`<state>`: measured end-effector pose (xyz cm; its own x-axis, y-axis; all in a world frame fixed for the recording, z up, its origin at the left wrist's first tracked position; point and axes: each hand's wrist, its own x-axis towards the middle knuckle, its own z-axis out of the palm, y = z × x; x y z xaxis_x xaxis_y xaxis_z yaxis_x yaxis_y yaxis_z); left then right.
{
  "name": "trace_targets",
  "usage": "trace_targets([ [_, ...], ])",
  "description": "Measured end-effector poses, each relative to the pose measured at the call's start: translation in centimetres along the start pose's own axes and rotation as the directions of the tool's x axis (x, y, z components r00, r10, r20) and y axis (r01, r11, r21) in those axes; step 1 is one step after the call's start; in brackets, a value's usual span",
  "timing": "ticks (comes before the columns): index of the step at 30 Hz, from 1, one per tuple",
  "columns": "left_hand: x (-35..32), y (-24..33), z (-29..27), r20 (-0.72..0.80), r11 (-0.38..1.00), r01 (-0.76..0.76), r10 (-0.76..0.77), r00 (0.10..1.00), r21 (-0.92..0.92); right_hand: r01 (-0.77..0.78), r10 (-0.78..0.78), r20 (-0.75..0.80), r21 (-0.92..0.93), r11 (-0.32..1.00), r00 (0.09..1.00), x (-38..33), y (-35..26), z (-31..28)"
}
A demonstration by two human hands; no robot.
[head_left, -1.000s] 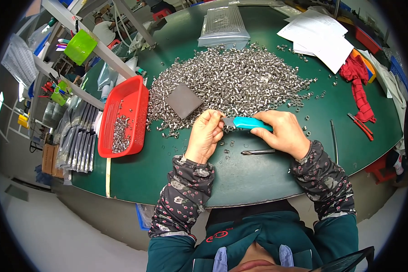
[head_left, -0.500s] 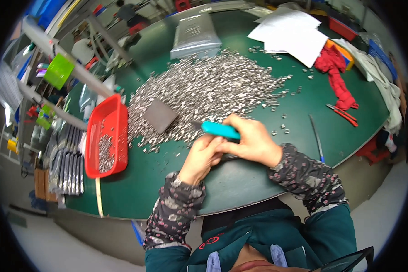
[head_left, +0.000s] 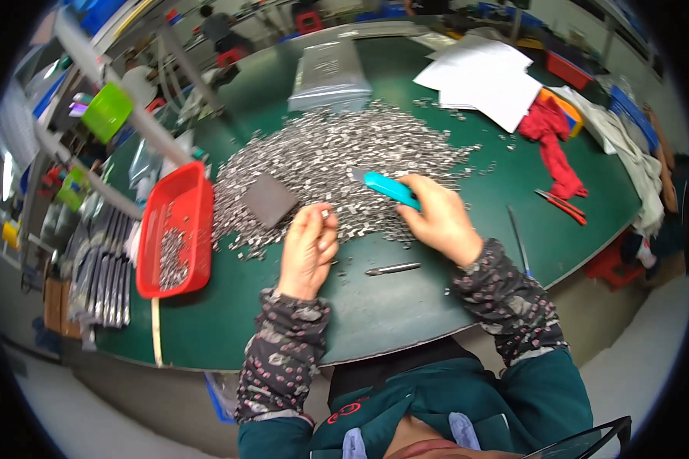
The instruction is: Inspecting and trimming small metal components at a workbench followed by recording data on a log sheet.
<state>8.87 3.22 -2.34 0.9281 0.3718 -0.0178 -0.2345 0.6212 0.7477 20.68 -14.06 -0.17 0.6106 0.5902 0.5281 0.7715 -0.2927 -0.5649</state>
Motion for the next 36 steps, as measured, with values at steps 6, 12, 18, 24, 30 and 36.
trace_targets([
  [6, 0.6, -0.1, -1.2, 0.044, 0.999, 0.021, -0.019, 0.999, -0.027, 0.043, -0.033, 0.145, -0.069, 0.997, 0.989, -0.5, -0.4, 0.4],
  [12, 0.6, -0.2, -1.8, 0.030, 1.000, -0.010, 0.011, 1.000, -0.017, 0.006, -0.007, 0.174, 0.005, 1.000, 0.985, -0.4, -0.5, 0.4],
  [18, 0.6, -0.1, -1.8, 0.038, 0.999, 0.029, -0.028, 0.999, -0.020, -0.023, 0.009, 0.210, 0.063, 0.998, 0.978, -0.4, -0.8, 0.2],
  [24, 0.5, 0.0, -1.4, 0.024, 0.998, 0.050, -0.049, 0.999, -0.040, -0.023, 0.005, 0.243, 0.070, 0.997, 0.970, -0.4, -1.1, 0.0],
  [30, 0.6, -0.3, -1.9, 0.070, 0.999, 0.030, -0.033, 0.997, 0.044, -0.014, 0.001, 0.242, 0.051, 0.999, 0.970, -0.5, -1.0, 0.1],
  [36, 0.6, -0.4, -1.5, -0.006, 0.993, -0.007, 0.007, 1.000, 0.121, -0.009, -0.008, 0.242, 0.068, 0.998, 0.970, -0.5, -1.1, 0.0],
])
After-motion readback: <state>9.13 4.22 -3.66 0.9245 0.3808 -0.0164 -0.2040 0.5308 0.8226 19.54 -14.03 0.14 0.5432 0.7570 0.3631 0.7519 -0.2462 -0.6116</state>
